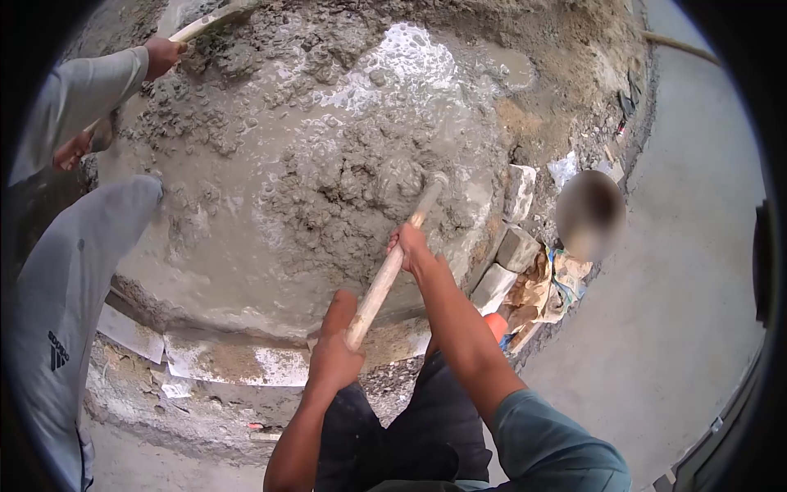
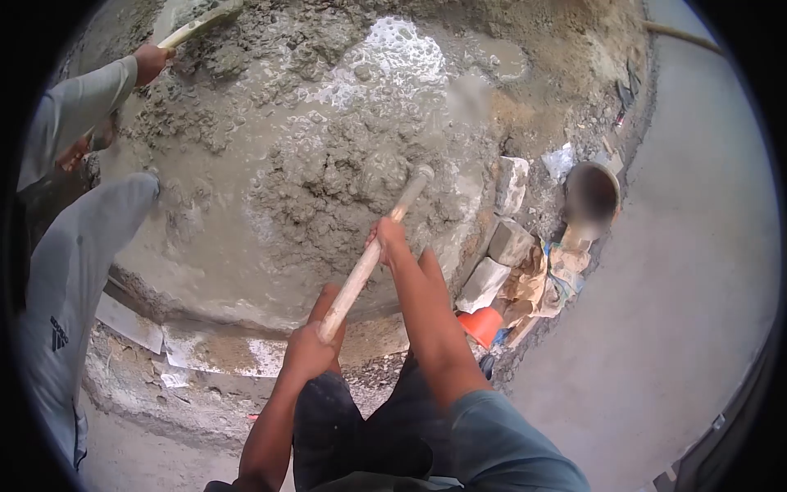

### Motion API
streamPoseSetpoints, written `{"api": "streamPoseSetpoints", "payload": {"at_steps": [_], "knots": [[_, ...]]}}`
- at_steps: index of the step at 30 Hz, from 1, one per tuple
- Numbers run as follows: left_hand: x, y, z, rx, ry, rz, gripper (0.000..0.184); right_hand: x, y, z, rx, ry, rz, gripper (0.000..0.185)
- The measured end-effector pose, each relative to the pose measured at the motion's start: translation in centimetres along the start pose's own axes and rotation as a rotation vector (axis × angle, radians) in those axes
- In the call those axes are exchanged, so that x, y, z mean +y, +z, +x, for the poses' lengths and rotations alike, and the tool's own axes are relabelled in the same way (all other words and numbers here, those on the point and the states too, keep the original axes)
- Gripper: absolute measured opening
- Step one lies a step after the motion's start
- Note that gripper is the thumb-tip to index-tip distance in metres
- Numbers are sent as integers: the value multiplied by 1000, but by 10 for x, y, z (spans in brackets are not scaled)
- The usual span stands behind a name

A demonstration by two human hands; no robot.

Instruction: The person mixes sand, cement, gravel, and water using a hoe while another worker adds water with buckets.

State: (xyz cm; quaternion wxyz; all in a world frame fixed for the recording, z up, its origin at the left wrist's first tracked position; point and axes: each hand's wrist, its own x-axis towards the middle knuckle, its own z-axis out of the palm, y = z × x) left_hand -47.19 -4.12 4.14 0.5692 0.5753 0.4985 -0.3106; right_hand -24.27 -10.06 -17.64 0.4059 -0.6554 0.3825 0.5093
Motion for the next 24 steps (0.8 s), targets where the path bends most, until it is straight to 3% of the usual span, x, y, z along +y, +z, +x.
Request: {"api": "streamPoseSetpoints", "payload": {"at_steps": [6,8,11,15,18,21,23,24], "knots": [[-58,-46,-91,26,-147,136,27,92,37,-93,-48,71,160,6],[-115,-55,-117,89,-120,124,24,143,61,-130,11,68,228,6],[-248,-49,-140,136,-67,285,20,213,81,-172,-81,214,268,10],[-289,-30,-141,167,-58,331,21,220,70,-213,-159,115,234,14],[-228,0,-60,217,41,226,22,125,53,-201,-190,-121,284,19],[-108,22,44,183,231,-11,31,-7,34,-130,-174,-337,216,17],[-26,31,103,236,291,12,36,-106,30,-68,-152,-450,152,9],[24,20,122,211,226,-15,27,-151,35,-46,-143,-486,130,9]]}}
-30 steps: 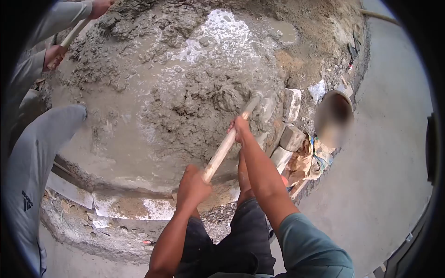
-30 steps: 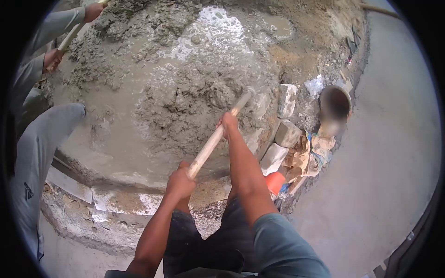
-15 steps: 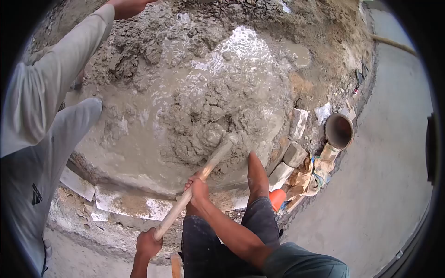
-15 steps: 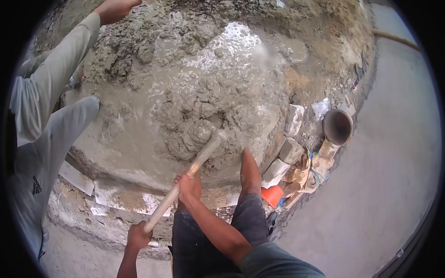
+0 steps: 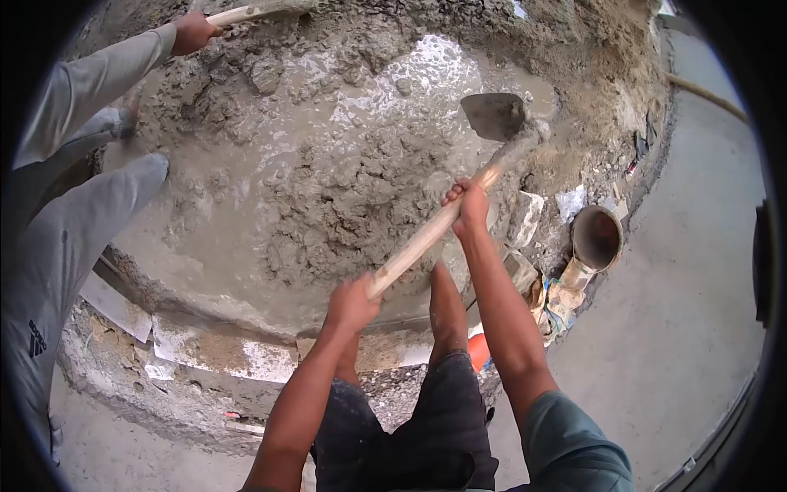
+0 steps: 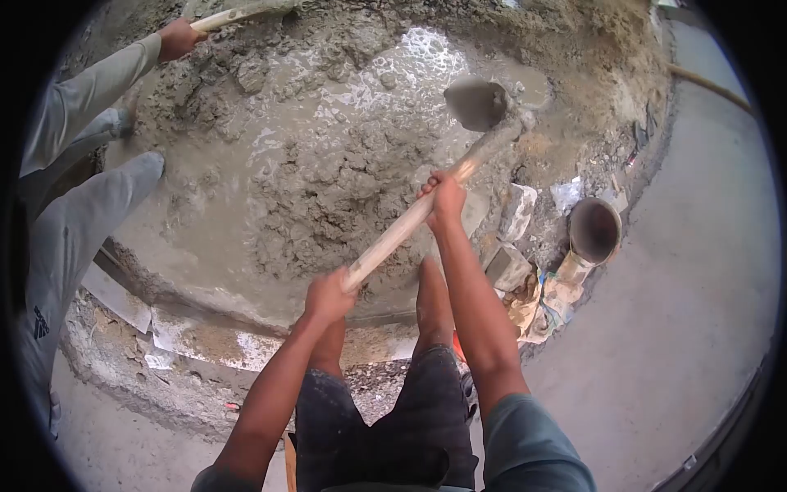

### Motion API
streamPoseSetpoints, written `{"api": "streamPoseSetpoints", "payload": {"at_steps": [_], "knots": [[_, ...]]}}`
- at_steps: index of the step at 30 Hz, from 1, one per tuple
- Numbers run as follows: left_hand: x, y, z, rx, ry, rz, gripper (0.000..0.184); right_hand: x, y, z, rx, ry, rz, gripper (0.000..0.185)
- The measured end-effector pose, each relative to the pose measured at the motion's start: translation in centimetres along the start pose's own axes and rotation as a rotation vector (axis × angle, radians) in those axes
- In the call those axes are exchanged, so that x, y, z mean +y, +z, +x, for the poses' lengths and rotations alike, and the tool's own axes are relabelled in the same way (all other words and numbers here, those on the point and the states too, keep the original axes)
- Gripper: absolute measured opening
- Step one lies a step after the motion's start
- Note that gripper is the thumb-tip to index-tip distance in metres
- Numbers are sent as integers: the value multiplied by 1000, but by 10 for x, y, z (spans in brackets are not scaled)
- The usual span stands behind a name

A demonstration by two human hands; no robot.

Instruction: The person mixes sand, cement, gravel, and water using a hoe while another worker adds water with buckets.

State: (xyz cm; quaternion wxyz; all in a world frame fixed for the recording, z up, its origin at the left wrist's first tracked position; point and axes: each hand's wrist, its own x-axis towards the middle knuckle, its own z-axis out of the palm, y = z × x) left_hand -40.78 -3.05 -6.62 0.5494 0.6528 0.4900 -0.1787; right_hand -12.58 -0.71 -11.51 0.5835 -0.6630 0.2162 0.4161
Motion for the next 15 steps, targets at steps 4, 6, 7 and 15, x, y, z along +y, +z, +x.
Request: {"api": "streamPoseSetpoints", "payload": {"at_steps": [4,6,7,15], "knots": [[72,-6,40,-18,-74,-120,30,-36,19,110,4,141,-264,4],[61,-21,9,-25,-163,-133,31,17,32,89,-37,267,-378,6],[34,-22,-9,-36,-203,-161,33,57,33,79,-29,333,-379,6],[-11,-64,-164,-31,-359,-2,27,146,17,-87,-6,535,-149,8]]}}
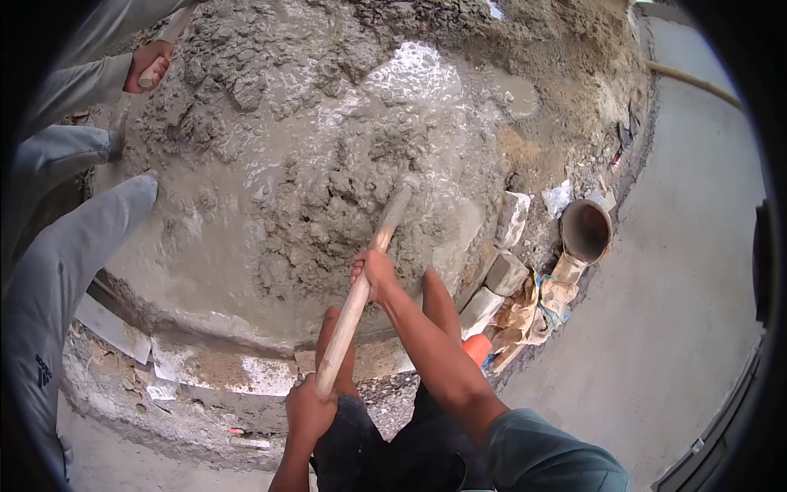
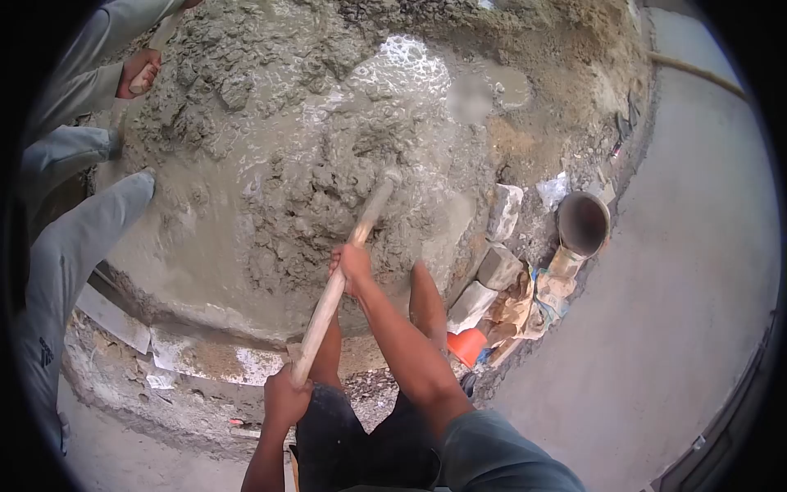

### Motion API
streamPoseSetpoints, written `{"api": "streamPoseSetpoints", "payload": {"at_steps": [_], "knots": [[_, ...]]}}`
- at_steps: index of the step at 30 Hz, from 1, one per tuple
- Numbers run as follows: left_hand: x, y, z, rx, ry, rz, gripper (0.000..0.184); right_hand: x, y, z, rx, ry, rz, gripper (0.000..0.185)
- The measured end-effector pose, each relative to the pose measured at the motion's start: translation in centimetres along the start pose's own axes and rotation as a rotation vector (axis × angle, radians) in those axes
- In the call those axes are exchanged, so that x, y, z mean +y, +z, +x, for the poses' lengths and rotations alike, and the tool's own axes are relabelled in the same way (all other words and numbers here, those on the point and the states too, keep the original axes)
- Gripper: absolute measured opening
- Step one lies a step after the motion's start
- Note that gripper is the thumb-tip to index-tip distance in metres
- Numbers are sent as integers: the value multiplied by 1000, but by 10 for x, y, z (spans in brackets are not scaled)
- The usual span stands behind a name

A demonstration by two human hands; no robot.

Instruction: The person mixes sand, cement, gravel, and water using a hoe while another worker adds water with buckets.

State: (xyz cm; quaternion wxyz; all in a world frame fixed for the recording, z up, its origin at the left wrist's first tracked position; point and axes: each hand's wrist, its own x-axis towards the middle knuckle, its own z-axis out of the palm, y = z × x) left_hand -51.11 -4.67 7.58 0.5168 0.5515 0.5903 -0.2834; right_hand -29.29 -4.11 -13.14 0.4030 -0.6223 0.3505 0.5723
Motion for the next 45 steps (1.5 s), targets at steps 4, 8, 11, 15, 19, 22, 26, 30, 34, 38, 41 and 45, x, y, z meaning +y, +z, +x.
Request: {"api": "streamPoseSetpoints", "payload": {"at_steps": [4,8,11,15,19,22,26,30,34,38,41,45], "knots": [[-114,12,-71,-2,-10,89,20,106,-5,-83,-34,45,157,4],[-240,22,-110,26,89,234,19,210,-10,-124,-13,190,140,14],[-242,52,-65,67,124,185,20,174,-14,-145,-6,-33,113,15],[-42,46,73,-109,285,0,34,-21,-14,-105,-105,-421,189,22],[157,27,178,31,533,-274,38,-263,31,-92,-154,-805,87,14],[280,0,213,120,693,-372,35,-381,56,-107,-233,-1096,-5,15],[400,-10,265,197,815,-506,31,-472,88,-118,-88,-1421,-257,31],[492,-45,310,-242,590,-738,27,-567,123,-29,335,-1660,-613,46],[511,-2,366,-314,500,-1144,16,-584,142,51,472,-1226,-1004,61],[492,22,370,-196,472,-985,12,-579,121,85,496,-1147,-994,62],[516,28,331,-188,459,-1099,10,-589,114,61,442,-1067,-1046,62],[512,32,306,-236,423,-1235,10,-569,118,31,592,-1132,-1157,63]]}}
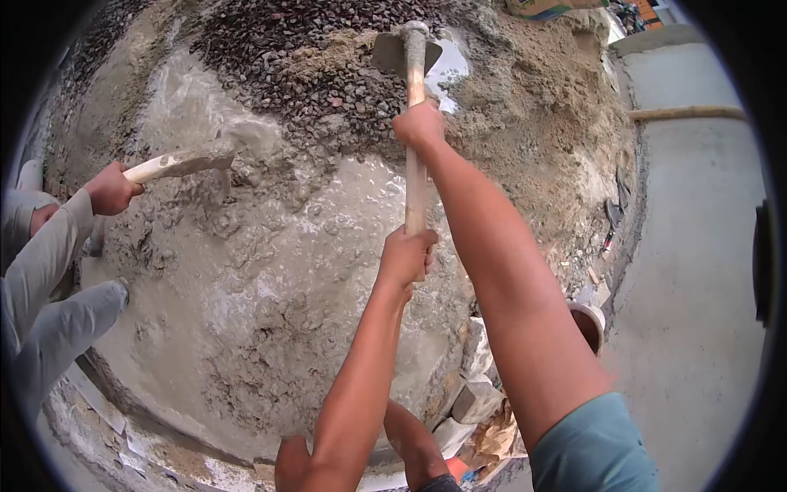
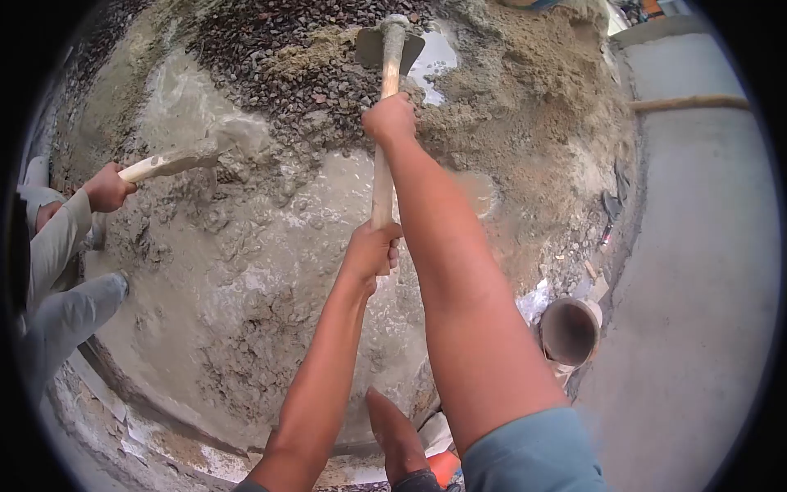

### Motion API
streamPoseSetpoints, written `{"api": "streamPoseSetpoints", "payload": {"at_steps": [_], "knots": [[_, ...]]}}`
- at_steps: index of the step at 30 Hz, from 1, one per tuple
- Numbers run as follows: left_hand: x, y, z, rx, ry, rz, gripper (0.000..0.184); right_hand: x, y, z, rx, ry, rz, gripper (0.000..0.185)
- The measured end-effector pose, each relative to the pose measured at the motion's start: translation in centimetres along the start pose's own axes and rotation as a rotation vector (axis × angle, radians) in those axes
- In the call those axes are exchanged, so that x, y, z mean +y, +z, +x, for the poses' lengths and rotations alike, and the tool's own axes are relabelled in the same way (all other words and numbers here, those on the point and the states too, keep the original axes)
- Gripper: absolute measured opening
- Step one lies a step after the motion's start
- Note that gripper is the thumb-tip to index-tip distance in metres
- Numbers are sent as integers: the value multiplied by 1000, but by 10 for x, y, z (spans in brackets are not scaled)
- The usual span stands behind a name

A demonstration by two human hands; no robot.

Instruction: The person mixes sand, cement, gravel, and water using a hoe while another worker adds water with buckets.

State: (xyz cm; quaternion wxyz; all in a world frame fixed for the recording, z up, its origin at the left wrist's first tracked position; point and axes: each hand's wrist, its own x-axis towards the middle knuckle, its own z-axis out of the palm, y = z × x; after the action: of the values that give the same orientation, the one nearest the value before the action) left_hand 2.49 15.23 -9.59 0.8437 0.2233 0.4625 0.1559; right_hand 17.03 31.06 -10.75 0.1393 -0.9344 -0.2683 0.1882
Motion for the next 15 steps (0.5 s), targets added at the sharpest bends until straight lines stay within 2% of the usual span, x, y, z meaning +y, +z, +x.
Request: {"api": "streamPoseSetpoints", "payload": {"at_steps": [3,6,12,15], "knots": [[9,9,-28,-3,-36,-97,10,-9,-12,-6,-131,3,-22,64],[-14,15,-58,35,-90,-238,10,-4,-8,-42,-183,-59,-99,62],[-68,-29,-92,1,-163,-460,11,7,26,-113,-316,15,-42,53],[-102,-51,-108,16,-229,-310,13,40,49,-145,-322,9,-20,50]]}}
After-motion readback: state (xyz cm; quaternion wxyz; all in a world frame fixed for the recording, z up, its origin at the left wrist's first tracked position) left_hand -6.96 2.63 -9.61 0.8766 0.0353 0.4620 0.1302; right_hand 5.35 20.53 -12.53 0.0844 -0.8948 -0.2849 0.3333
